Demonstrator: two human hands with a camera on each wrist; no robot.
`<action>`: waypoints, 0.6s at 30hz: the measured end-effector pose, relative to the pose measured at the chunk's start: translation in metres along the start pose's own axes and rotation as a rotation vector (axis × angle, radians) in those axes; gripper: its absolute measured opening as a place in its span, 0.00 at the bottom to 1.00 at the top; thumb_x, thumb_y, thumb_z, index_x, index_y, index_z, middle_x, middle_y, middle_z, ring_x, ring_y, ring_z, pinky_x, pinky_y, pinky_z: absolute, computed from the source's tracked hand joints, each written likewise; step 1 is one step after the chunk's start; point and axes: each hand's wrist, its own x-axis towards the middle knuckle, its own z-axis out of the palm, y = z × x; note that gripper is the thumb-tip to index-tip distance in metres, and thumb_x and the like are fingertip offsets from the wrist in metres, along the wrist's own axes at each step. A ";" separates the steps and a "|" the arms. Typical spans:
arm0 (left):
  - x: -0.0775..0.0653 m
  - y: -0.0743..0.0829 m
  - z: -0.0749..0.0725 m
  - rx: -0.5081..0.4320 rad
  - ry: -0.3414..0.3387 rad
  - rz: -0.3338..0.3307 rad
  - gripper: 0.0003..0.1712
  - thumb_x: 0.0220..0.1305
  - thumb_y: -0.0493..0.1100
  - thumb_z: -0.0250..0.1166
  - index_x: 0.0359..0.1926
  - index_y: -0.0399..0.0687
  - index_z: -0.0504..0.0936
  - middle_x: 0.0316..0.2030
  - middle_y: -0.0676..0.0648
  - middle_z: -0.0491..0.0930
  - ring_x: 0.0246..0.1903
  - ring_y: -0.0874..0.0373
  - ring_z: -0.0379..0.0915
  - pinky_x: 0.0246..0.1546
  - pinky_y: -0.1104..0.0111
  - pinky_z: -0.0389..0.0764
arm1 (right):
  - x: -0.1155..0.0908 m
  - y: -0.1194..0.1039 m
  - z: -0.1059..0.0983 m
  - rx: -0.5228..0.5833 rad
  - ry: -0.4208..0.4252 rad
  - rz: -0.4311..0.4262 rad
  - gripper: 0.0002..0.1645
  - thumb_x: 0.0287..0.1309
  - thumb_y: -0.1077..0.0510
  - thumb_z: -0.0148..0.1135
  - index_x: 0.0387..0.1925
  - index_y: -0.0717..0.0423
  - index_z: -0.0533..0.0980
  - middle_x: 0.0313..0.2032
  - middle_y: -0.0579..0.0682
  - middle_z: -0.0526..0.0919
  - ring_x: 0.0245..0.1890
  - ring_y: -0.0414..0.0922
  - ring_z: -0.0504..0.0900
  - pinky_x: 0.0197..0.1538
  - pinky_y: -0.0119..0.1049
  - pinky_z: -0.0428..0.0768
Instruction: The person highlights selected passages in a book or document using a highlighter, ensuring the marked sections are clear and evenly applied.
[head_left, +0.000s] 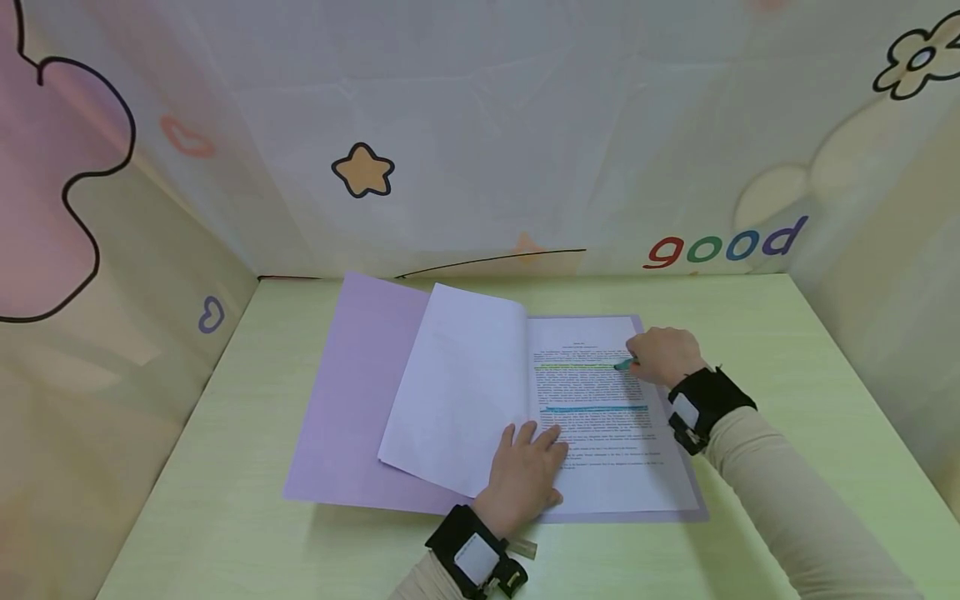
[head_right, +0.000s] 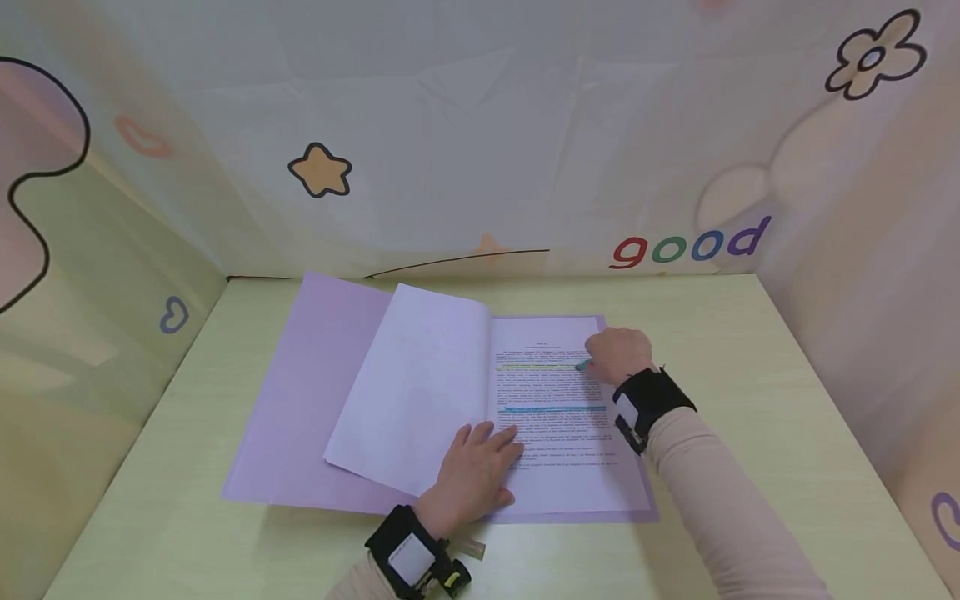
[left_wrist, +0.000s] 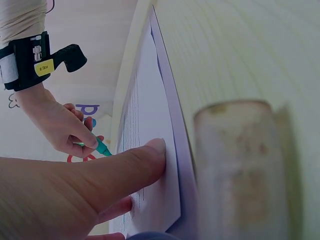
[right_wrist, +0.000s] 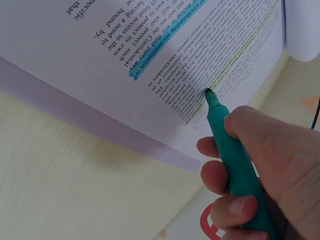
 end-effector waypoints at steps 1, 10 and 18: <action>0.000 0.000 0.000 0.002 0.001 0.000 0.37 0.44 0.66 0.65 0.57 0.63 0.71 0.61 0.56 0.65 0.58 0.53 0.58 0.56 0.55 0.61 | -0.001 0.001 0.000 0.001 -0.002 0.003 0.08 0.51 0.56 0.60 0.27 0.58 0.75 0.15 0.48 0.68 0.16 0.44 0.66 0.20 0.32 0.59; 0.000 0.001 -0.001 0.000 -0.016 0.001 0.37 0.45 0.66 0.64 0.58 0.63 0.70 0.62 0.56 0.64 0.59 0.53 0.57 0.57 0.55 0.61 | -0.004 0.007 -0.002 0.021 -0.034 0.016 0.07 0.51 0.57 0.59 0.26 0.57 0.74 0.16 0.48 0.68 0.17 0.44 0.66 0.21 0.33 0.60; 0.000 0.000 -0.001 -0.001 -0.009 0.001 0.37 0.46 0.66 0.64 0.58 0.62 0.70 0.62 0.56 0.64 0.58 0.52 0.57 0.57 0.55 0.61 | -0.007 0.011 -0.002 0.033 -0.024 0.014 0.07 0.51 0.57 0.58 0.24 0.56 0.73 0.15 0.47 0.67 0.17 0.44 0.66 0.20 0.33 0.60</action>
